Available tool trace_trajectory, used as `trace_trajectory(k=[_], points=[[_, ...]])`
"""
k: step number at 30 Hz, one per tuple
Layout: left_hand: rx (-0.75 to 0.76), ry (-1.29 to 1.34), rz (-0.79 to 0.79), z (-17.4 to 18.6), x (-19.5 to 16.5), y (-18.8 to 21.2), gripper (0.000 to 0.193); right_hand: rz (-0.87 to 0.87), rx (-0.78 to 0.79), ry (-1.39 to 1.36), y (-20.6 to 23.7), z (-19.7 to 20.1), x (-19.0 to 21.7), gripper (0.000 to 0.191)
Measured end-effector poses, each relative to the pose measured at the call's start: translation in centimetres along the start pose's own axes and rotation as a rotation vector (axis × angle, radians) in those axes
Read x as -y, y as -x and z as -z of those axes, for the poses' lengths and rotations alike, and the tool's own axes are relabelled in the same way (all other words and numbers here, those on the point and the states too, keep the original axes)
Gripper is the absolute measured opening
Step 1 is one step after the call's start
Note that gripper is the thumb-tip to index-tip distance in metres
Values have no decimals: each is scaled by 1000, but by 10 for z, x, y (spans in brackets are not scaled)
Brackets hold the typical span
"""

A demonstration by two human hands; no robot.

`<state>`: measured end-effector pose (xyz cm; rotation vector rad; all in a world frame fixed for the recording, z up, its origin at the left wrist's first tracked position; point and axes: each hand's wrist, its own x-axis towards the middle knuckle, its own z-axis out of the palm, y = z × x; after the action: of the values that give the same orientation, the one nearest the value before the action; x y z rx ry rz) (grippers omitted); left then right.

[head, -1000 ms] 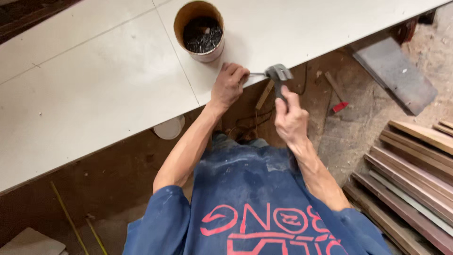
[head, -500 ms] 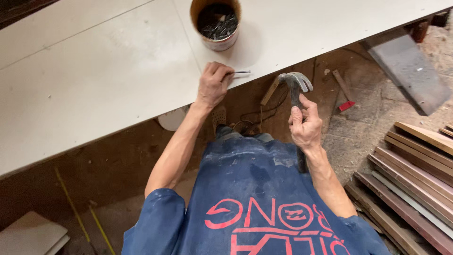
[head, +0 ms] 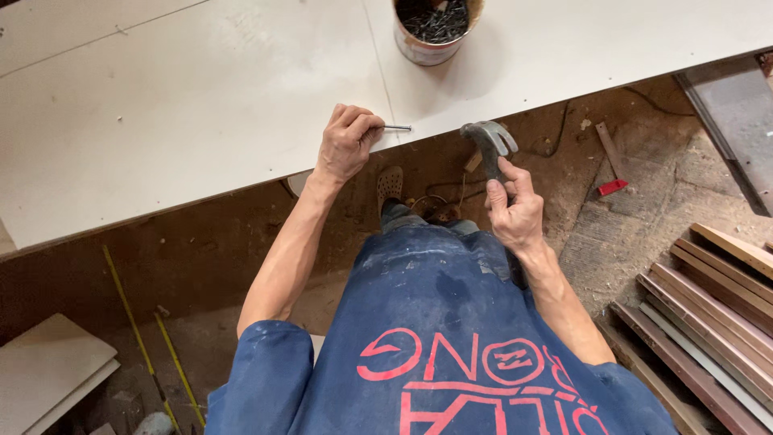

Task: The person hammers nails into a white board using a claw hammer. They repeatedly pick nails from a container and drive them into the board along marked lines.

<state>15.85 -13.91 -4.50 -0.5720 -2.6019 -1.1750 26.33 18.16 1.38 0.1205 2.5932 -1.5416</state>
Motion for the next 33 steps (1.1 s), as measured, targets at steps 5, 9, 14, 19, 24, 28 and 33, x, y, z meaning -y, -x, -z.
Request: trace_trajectory(k=[5,9,14,19,24,28,33], points=[[-37,-1,15,11,8,14,13,105,62,9,-2,-22,8,40],[-29,-17,-12,11,15,16,12,111,85,22,-5,-38,19,40],[-31,-8,-38,8,22,18,13,129,105,7,-6,-53,23,39],[-30,4,-50,10,22,19,14,226,52,-28,-3,-73,20,37],[-35,0,-62,15,19,18,16,272,32,178,-6,-85,25,36],[-28,-7,-51,15,21,23,17,271,-18,34,-2,-74,32,29],[-11,-2,-78,10,28,24,14,584,-110,255,-1,-87,41,21]])
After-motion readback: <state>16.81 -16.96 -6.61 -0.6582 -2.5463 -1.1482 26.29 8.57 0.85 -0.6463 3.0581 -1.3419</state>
